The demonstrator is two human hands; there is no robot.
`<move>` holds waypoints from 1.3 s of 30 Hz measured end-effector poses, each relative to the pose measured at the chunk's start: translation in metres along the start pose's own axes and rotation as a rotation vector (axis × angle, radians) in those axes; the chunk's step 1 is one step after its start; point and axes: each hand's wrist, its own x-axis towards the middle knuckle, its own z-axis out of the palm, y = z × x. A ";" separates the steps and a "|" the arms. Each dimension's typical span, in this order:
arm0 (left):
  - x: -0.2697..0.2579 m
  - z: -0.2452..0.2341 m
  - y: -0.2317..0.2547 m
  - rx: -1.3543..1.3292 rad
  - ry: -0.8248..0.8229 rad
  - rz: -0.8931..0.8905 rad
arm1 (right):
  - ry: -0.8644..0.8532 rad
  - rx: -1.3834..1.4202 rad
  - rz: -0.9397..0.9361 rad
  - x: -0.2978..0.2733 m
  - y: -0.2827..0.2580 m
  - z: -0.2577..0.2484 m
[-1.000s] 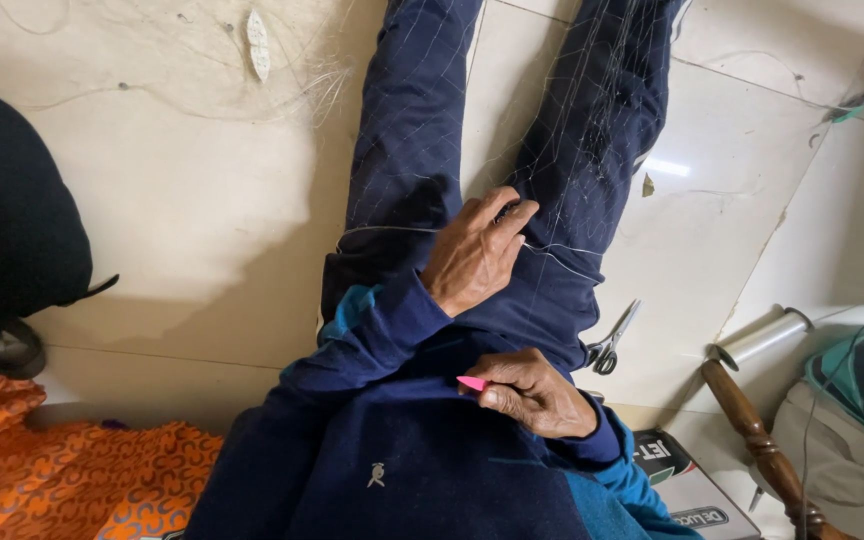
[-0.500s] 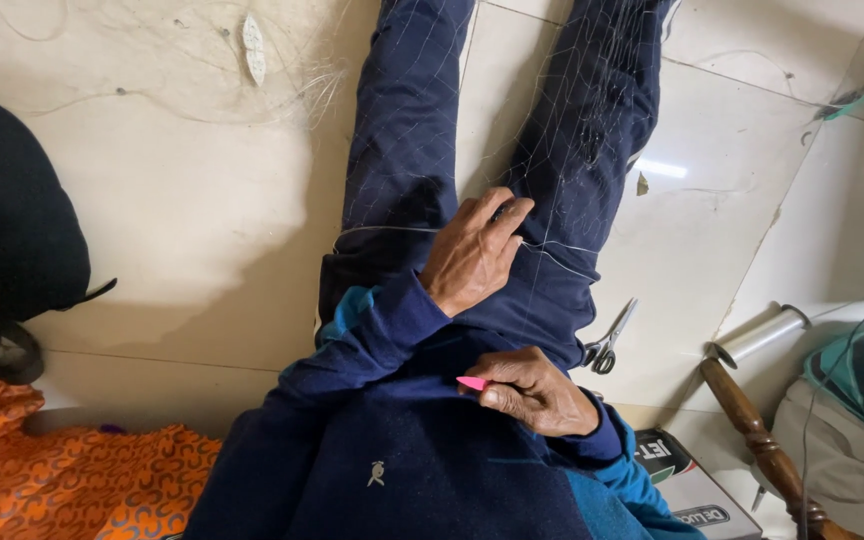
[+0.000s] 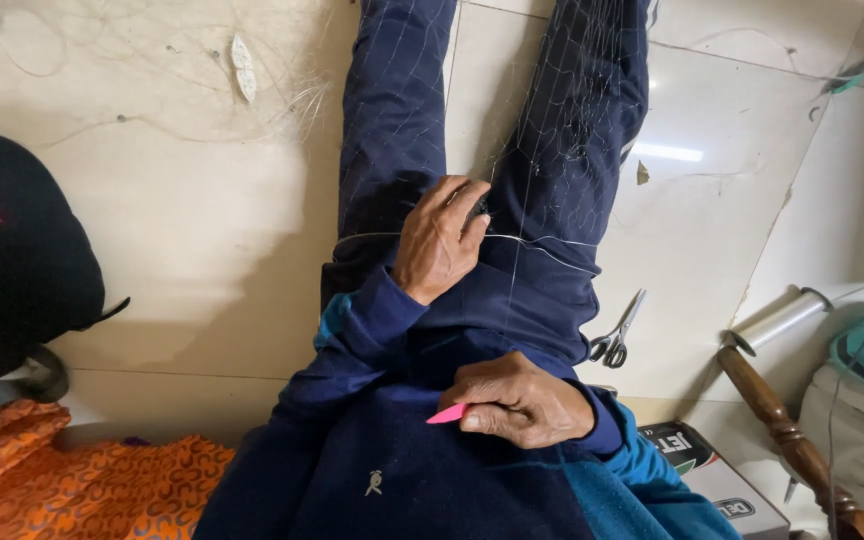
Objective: Repairing a fishing net by threading a shuttle needle through the mesh and tying knots while sitting on the floor.
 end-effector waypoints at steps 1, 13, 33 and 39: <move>0.000 0.002 -0.003 0.009 -0.005 -0.007 | -0.014 0.019 -0.002 0.000 0.002 0.001; -0.005 0.008 -0.005 -0.127 0.050 -0.056 | -0.088 0.041 -0.026 0.008 -0.006 0.004; 0.002 0.004 0.019 -0.145 0.126 0.045 | 0.072 0.024 -0.012 -0.018 -0.004 -0.006; 0.001 0.007 0.021 -0.135 0.157 0.157 | 0.167 -0.025 0.094 -0.031 0.004 -0.011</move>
